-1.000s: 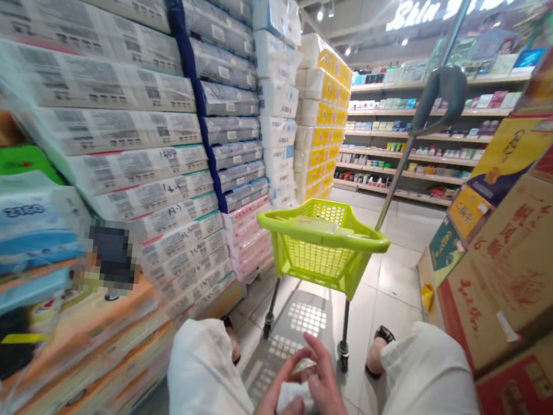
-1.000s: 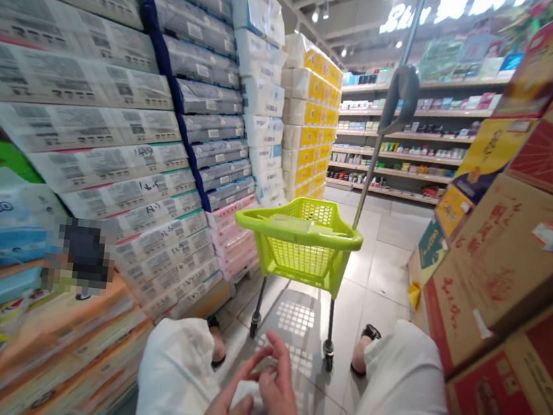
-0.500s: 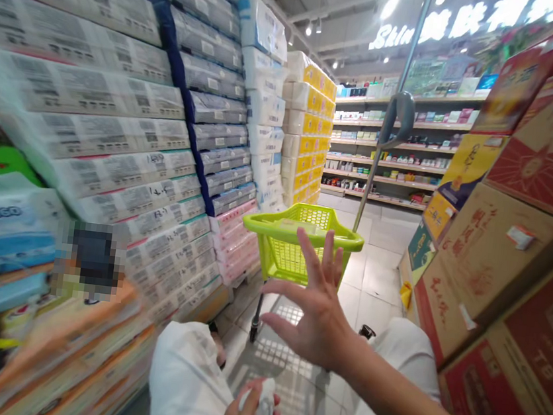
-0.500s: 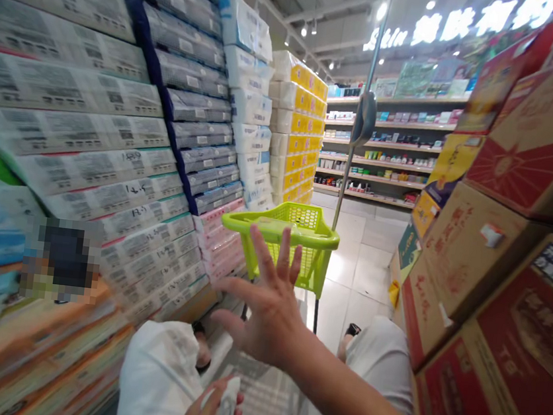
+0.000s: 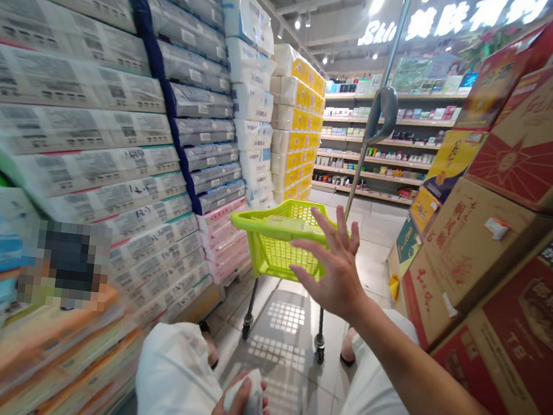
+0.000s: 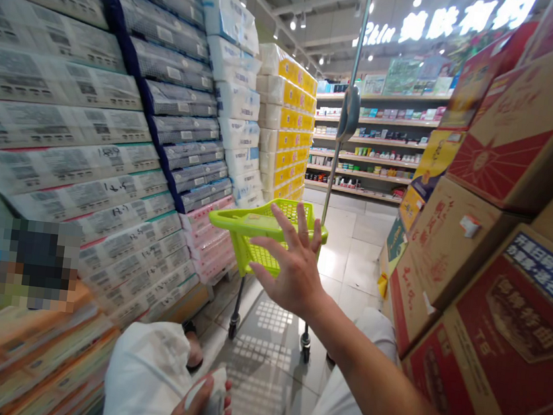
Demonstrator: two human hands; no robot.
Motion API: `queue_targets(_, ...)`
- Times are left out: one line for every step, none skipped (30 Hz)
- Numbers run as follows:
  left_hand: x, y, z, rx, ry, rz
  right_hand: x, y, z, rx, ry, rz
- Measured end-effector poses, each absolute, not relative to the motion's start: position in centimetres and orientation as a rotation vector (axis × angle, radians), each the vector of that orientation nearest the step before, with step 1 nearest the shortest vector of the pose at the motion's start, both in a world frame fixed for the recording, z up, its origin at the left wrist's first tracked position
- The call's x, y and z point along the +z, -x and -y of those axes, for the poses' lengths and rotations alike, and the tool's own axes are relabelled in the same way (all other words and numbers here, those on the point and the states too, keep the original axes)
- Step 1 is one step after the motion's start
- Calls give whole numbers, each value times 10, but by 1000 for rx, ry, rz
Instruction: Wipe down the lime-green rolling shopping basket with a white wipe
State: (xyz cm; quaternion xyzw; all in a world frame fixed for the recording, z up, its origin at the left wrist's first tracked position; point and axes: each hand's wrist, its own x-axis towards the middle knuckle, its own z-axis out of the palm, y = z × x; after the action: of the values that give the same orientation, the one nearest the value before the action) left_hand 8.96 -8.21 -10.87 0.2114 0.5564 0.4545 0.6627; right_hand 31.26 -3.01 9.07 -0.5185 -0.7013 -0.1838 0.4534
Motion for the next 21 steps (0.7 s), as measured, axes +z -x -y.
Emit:
queue_targets(-108, -88, 82, 1056, -417, -1235, 85, -322, 24, -449, 1349, 1687)
queue_targets(-106, -87, 82, 1074, -355, -1202, 78, -334, 17, -436, 1416, 1611)
queue_targets(-103, -85, 82, 1083, -307, -1172, 70, -346, 9, -413, 1486, 1540)
queue_targets(-99, -84, 81, 1091, -302, -1144, 62, -359, 1, -385, 1555, 1475)
queue_targets(-94, -83, 80, 1076, -319, -1118, 54, -371, -8, -351, 1617, 1441)
queue_targets(-88, -82, 79, 1071, -340, -1110, 47, -381, -16, -313, 1669, 1441)
queue_targets(-82, -81, 78, 1078, -370, -1108, 41, -389, -23, -275, 1707, 1476)
queue_targets(-76, -81, 76, 1091, -404, -1107, 36, -395, -28, -234, 1734, 1524)
queue_targets(-69, -81, 74, 1101, -438, -1105, 33, -398, -32, -201, 1750, 1576)
queue_targets(-63, -82, 73, 1102, -470, -1097, 31, -398, -35, -180, 1757, 1618)
queue_targets(-56, -83, 71, 1109, -496, -1086, 30, -397, -36, -172, 1757, 1643)
queue_targets(-50, -84, 69, 1124, -515, -1065, 31, -394, -35, -174, 1754, 1652)
queue_targets(-43, -86, 67, 1138, -531, -1044, 31, -389, -34, -184, 1750, 1649)
queue_targets(-37, -88, 65, 1153, -553, -1020, 32, -384, -32, -195, 1746, 1643)
queue_targets(-30, -91, 63, 1169, -582, -1003, 33, -378, -30, -201, 1741, 1639)
queue_targets(-22, -94, 61, 1177, -616, -992, 34, -372, -27, -203, 1733, 1635)
queue_targets(-15, -98, 59, 1177, -655, -984, 35, -365, -23, -201, 1723, 1633)
queue_targets(-8, -102, 57, 1169, -686, -983, 36, -358, -19, -197, 1706, 1628)
queue_targets(-1, -106, 55, 1159, -719, -978, 37, -351, -13, -186, 1682, 1618)
queue_targets(5, -111, 54, 1166, -743, -975, 38, -343, -6, -167, 1650, 1610)
queue_targets(10, -115, 53, 1173, -766, -968, 39, -335, 3, -138, 1607, 1598)
